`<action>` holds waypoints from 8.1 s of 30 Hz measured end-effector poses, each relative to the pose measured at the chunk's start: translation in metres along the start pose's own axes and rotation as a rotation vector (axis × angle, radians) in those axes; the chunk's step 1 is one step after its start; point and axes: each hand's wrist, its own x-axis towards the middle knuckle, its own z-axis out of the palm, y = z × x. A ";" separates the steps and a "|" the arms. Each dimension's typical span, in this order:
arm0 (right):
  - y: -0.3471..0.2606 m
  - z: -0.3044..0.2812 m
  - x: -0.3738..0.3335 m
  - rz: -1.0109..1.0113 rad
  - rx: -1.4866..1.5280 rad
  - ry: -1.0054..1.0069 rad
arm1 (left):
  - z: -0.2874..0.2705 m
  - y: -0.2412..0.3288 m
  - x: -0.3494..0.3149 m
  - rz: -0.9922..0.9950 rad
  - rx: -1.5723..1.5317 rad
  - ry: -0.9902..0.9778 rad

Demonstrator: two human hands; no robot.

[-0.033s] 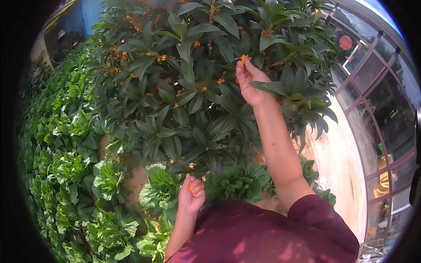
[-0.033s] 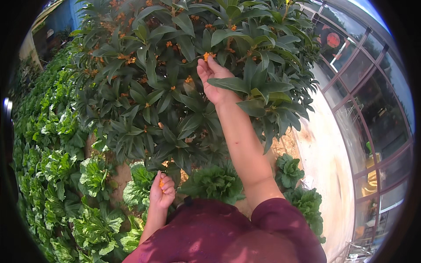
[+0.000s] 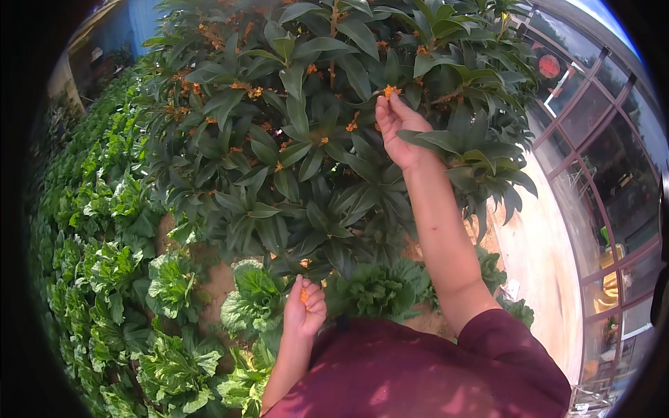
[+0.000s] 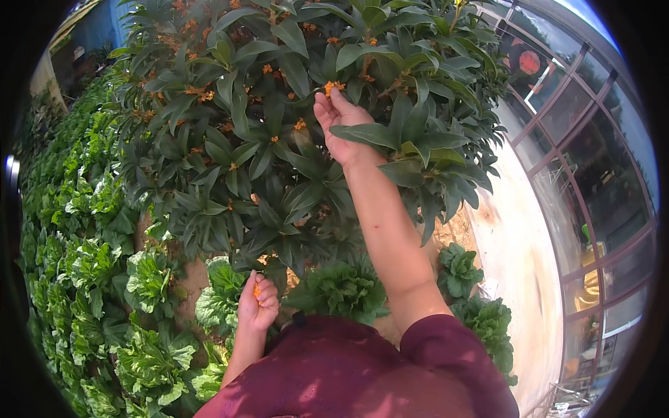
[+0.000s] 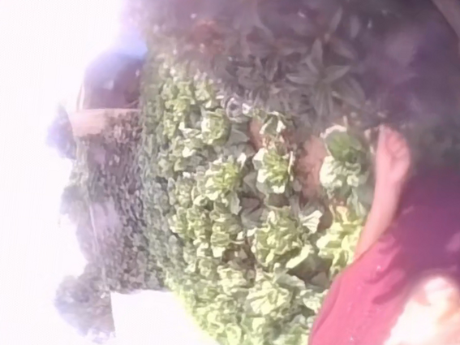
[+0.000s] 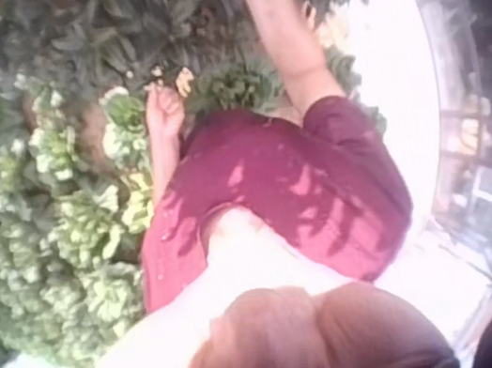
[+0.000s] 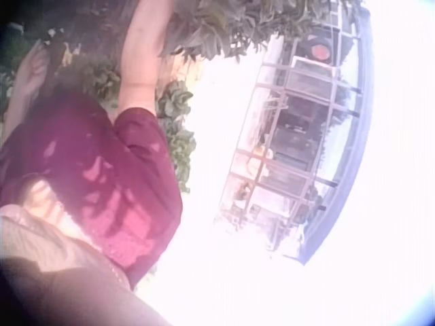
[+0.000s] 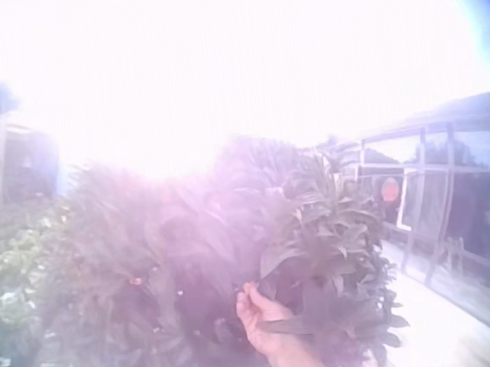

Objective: The person picks small orange flowers from a leafy bush by hand and places them into a white plastic bag. The person repeatedly reaches into the foliage, plucks flowers, and transfers them to the bag held in the other hand.

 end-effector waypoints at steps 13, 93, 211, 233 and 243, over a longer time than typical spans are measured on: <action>-0.007 0.008 0.034 -0.058 0.096 -0.051 | 0.000 -0.002 0.007 0.001 -0.007 0.007; -0.021 -0.005 0.162 0.383 -0.170 0.147 | -0.022 -0.011 -0.015 -0.031 -0.098 -0.002; 0.054 -0.005 0.066 0.471 0.187 -0.073 | -0.044 -0.051 -0.011 0.103 -0.066 0.049; 0.133 0.052 0.202 0.403 0.236 0.116 | -0.033 -0.032 -0.010 0.127 -0.104 0.049; 0.143 0.009 0.266 0.244 0.582 -0.034 | -0.036 -0.030 -0.009 0.116 -0.096 0.075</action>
